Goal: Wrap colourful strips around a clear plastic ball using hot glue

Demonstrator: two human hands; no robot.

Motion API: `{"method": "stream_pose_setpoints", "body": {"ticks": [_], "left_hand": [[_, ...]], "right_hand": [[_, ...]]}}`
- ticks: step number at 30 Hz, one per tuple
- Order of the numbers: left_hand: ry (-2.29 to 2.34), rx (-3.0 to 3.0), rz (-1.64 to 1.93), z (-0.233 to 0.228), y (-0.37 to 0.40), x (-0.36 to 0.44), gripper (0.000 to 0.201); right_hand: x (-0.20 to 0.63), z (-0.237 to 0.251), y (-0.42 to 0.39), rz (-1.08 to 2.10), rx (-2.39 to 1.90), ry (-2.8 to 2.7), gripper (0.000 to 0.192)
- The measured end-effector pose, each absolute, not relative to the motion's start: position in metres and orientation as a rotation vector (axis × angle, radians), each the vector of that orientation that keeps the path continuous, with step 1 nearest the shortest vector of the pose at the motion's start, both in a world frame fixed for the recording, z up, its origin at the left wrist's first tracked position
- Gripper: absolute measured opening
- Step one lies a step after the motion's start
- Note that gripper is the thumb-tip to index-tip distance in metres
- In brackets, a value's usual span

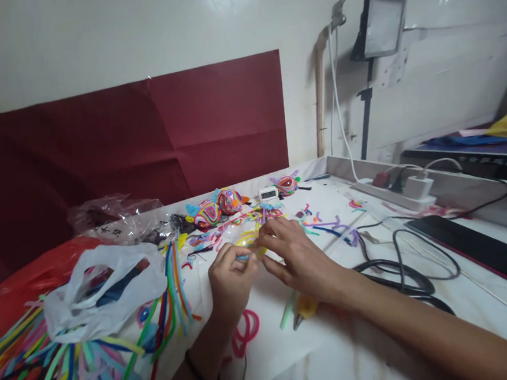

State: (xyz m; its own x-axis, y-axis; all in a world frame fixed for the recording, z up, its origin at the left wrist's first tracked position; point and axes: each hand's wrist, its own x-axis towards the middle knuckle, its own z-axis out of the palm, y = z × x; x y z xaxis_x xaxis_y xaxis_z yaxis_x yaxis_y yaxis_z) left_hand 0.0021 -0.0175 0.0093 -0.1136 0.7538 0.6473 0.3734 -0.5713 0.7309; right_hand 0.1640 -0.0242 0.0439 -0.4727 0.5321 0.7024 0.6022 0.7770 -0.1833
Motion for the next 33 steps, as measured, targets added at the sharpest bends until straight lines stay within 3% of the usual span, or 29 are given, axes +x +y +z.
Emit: {"method": "stream_pose_setpoints", "body": {"ticks": [33], "left_hand": [[1.064, 2.063, 1.405, 0.001, -0.010, -0.001, 0.006]], "right_hand": [[0.180, 0.030, -0.010, -0.191, -0.871, -2.339, 0.012]]}}
